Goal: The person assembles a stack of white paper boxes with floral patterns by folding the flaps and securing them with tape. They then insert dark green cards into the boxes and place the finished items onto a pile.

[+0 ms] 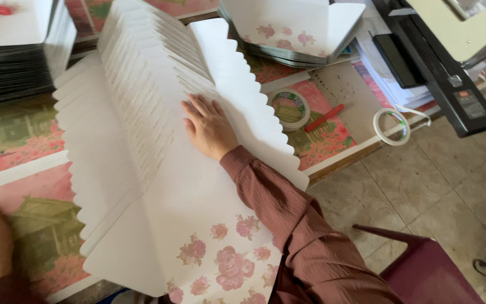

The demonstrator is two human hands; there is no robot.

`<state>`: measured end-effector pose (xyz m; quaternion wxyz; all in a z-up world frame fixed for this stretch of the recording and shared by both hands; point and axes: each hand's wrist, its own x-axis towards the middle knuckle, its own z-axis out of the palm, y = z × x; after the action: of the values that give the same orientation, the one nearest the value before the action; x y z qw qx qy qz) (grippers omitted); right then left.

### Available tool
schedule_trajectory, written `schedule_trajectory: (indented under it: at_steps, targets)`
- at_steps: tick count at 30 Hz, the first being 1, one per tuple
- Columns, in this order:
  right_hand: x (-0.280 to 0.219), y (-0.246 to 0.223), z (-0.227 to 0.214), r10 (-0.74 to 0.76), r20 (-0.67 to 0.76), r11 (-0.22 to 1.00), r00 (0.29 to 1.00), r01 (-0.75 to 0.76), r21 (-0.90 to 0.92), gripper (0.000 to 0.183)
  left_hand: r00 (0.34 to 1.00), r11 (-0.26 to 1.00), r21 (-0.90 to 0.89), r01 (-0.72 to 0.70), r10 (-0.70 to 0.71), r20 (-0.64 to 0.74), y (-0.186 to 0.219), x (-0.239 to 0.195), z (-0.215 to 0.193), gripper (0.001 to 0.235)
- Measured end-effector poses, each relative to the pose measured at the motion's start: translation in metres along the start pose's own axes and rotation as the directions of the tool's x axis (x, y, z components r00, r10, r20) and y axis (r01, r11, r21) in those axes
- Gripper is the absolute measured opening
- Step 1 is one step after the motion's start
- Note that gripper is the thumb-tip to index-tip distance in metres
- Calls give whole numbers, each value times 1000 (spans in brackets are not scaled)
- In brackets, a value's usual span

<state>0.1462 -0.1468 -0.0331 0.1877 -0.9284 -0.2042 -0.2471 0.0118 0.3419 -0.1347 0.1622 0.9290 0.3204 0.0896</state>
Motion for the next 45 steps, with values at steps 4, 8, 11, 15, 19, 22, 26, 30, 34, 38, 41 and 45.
schedule_trajectory:
  at_steps: [4, 8, 11, 15, 19, 22, 26, 30, 34, 38, 41, 45]
  targets:
    - [0, 5, 6, -95, -38, 994, 995, 97, 49, 36, 990, 988, 151, 13, 8, -144, 110, -67, -105, 43]
    - [3, 10, 8, -128, 6, 992, 992, 128, 16, 39, 833, 933, 294, -205, 325, -449, 103, -40, -104, 47]
    - [2, 14, 15, -118, 29, 993, 993, 118, -14, 40, 767, 917, 264, -301, 397, -504, 118, -26, -121, 40]
    - [1, 6, 1, 26, 176, 999, 984, -33, 33, 43, 905, 956, 151, -252, 288, -313, 147, -1, -143, 43]
    - [3, 3, -2, 51, 219, 998, 974, -60, 34, 46, 856, 917, 63, -393, 390, -339, 185, 3, -150, 43]
    - [0, 5, 0, 2, 171, 1000, 985, -5, 16, 43, 737, 831, 46, -554, 516, -436, 214, 3, -143, 44]
    - [1, 5, -1, -18, 139, 1000, 990, 18, 3, 42, 749, 786, -24, -618, 578, -324, 252, -3, -152, 42]
    - [1, 8, 4, -27, 115, 1000, 993, 27, 5, 41, 679, 714, 54, -698, 684, -268, 279, 5, -150, 39]
    - [2, 6, 3, -58, 80, 998, 995, 60, -28, 41, 641, 693, 181, -698, 717, -274, 298, 21, -144, 36]
    - [1, 8, 6, -63, 69, 997, 996, 66, -47, 40, 637, 689, 248, -681, 724, -264, 316, 41, -141, 40]
    - [1, 6, 4, -66, 57, 997, 996, 68, -36, 40, 652, 709, 308, -634, 705, -281, 332, 57, -135, 68]
    - [1, 5, 1, -72, 28, 997, 997, 73, -30, 40, 816, 819, 23, -573, 573, -80, 362, 47, -139, 115]
